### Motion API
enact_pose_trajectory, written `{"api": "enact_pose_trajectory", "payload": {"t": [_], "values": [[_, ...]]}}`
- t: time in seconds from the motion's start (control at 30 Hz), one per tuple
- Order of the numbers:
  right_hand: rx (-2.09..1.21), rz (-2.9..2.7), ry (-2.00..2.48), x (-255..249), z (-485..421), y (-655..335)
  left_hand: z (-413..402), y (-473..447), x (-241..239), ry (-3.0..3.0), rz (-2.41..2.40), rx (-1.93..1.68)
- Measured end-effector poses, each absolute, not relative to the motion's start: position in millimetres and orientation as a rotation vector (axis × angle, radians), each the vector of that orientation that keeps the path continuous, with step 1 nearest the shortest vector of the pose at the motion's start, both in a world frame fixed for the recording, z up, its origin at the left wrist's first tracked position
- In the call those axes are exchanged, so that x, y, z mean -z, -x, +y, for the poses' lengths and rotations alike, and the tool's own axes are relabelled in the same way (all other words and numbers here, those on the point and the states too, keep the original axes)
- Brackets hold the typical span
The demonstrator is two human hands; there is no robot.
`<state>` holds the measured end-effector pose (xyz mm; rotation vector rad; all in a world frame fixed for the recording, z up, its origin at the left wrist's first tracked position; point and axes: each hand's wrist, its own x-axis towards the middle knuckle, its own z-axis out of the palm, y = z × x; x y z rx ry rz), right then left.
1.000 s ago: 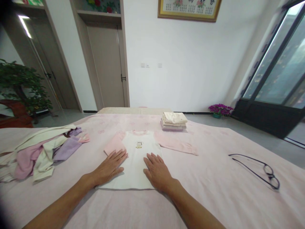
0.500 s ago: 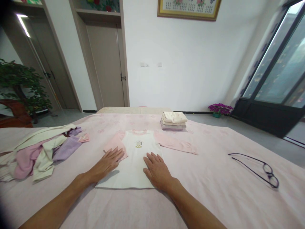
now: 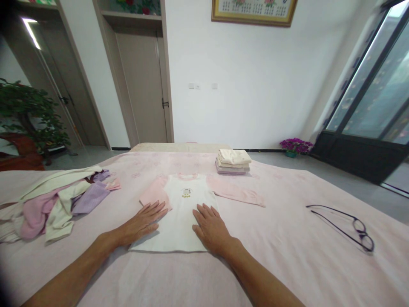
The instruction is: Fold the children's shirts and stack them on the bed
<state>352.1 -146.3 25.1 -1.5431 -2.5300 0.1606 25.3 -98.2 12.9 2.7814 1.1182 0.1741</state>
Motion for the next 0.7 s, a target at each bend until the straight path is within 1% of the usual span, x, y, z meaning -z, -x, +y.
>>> {"api": "enact_pose_trajectory", "payload": {"t": [0.37,0.6,0.7], "values": [[-0.143,-2.540,1.535,-26.2,-147.0,-352.3,-93.4,-20.0,-11.7,-2.657,1.158,-0.296],[-0.142,-2.536,1.525,-22.8,-145.6,-353.7,-95.0,-18.2,-17.4,-2.698,1.128,-0.164],[-0.145,-2.537,1.527,-20.4,-144.2,-354.0,-94.2,-16.3,-18.2,-2.708,1.105,-0.181]]}}
